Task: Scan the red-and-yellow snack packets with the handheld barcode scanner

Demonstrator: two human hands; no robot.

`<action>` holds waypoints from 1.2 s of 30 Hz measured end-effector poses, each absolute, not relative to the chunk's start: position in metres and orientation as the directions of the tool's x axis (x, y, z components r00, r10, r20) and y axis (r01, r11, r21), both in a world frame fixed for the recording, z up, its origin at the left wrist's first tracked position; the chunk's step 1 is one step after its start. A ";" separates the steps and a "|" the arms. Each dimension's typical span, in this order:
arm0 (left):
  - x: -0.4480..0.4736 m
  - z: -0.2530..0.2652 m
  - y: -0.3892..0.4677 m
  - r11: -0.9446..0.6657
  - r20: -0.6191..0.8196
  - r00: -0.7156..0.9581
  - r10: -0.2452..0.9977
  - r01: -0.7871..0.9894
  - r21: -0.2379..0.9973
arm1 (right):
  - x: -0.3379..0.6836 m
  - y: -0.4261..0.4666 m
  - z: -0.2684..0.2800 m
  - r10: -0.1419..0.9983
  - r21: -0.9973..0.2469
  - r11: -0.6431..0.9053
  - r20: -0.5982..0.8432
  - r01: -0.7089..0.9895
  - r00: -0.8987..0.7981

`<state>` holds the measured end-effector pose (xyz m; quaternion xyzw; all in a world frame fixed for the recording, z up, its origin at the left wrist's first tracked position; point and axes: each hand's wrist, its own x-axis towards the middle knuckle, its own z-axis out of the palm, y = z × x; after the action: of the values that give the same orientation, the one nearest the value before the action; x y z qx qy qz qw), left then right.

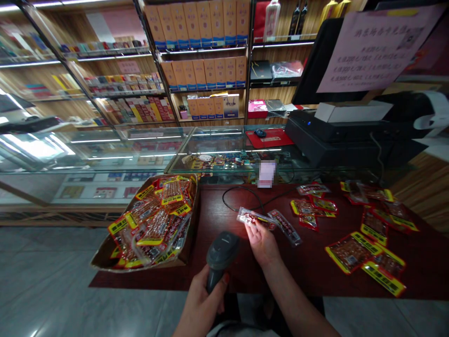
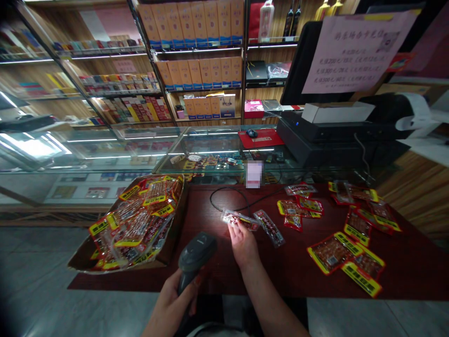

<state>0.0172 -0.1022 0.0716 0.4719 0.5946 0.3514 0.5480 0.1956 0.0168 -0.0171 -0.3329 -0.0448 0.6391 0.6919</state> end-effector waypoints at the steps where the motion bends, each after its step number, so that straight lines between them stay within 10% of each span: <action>1: 0.017 0.071 -0.102 0.306 -0.319 0.050 0.946 0.180 0.935 | 0.196 0.016 -0.016 0.916 -0.522 -0.034 -0.358 -0.852 0.183; 23: -0.012 0.044 -0.105 0.377 -0.380 -0.173 0.909 -0.049 0.925 | 0.026 0.163 0.102 0.937 -0.961 -0.133 -0.043 -0.242 -0.346; 30: -0.009 0.044 -0.099 0.398 -0.397 -0.130 0.909 -0.013 0.917 | 0.133 0.100 0.049 0.997 -0.999 0.021 0.018 0.044 -0.074; 36: 0.009 0.042 -0.090 0.410 -0.409 -0.034 0.912 0.011 0.912 | 0.305 0.039 0.019 0.933 -0.884 -0.149 0.023 0.442 0.360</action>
<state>0.0092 -0.0900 0.0417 0.3811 0.6056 0.3873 0.5814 0.3053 0.0387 0.0190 -0.7027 -0.4893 0.2842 0.4313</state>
